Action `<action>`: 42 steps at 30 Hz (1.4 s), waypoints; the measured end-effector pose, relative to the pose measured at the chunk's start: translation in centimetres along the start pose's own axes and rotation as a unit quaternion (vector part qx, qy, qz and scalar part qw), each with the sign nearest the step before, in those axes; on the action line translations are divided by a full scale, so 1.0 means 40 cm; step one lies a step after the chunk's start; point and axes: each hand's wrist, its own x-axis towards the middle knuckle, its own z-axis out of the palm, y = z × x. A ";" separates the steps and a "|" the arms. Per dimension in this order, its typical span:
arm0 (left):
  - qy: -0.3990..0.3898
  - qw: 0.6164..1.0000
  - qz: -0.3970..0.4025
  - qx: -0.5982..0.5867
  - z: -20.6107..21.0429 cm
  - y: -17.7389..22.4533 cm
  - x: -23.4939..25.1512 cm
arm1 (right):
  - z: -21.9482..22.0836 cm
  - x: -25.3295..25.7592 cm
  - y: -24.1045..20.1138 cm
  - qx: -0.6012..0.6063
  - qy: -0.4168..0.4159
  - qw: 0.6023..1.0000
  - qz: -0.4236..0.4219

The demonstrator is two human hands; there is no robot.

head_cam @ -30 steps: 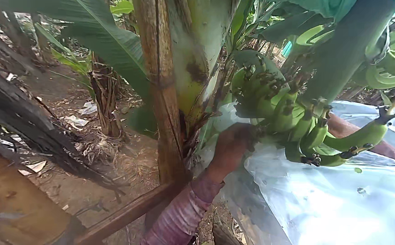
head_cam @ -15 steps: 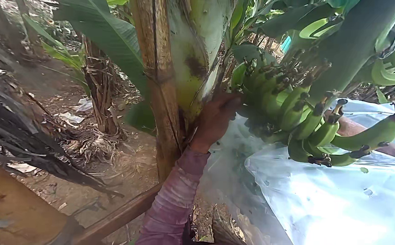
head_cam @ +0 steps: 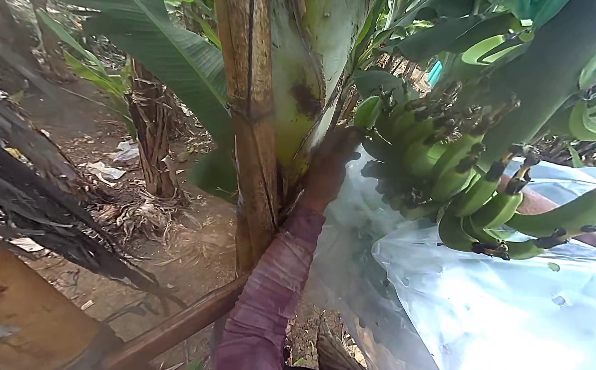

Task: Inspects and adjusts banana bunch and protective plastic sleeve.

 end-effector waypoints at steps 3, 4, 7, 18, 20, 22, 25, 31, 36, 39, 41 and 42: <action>-0.025 0.999 0.025 -0.001 0.024 -0.002 0.016 | 0.031 0.003 -0.036 0.004 0.007 0.999 0.053; -0.026 0.999 0.016 -0.018 0.032 -0.007 0.015 | 0.047 0.001 -0.050 0.046 -0.011 0.997 0.058; -0.005 0.995 -0.055 -0.078 0.056 -0.022 0.001 | 0.002 0.040 0.035 0.200 -0.218 0.933 -0.204; 0.005 0.988 -0.082 -0.129 0.066 -0.029 0.073 | 0.032 0.022 -0.002 0.001 -0.075 0.994 -0.074; -0.010 0.988 -0.088 -0.130 0.068 -0.024 0.080 | 0.006 0.018 -0.034 -0.034 -0.088 0.995 0.041; -0.029 0.985 -0.105 -0.137 0.061 -0.041 0.079 | -0.061 0.086 0.159 0.063 -0.198 0.961 -0.185; -0.001 0.987 -0.125 -0.097 0.062 -0.042 0.066 | -0.047 0.049 0.090 0.053 -0.144 0.984 -0.086; 0.027 0.967 0.199 0.154 0.013 0.091 -0.123 | -0.007 -0.017 -0.011 -0.047 -0.004 0.997 -0.057; -0.178 0.967 0.166 0.081 0.033 0.078 -0.184 | 0.023 -0.026 -0.076 -0.002 -0.040 0.998 -0.047; -0.180 0.979 0.092 -0.005 0.031 0.036 -0.181 | -0.039 0.069 0.123 0.042 -0.138 0.931 -0.335; -0.180 0.981 0.071 0.004 0.036 0.032 -0.183 | -0.027 -0.003 0.003 -0.033 -0.079 0.987 -0.137; -0.175 0.982 0.065 0.030 0.044 0.041 -0.184 | -0.011 -0.028 -0.069 -0.068 -0.043 0.996 -0.025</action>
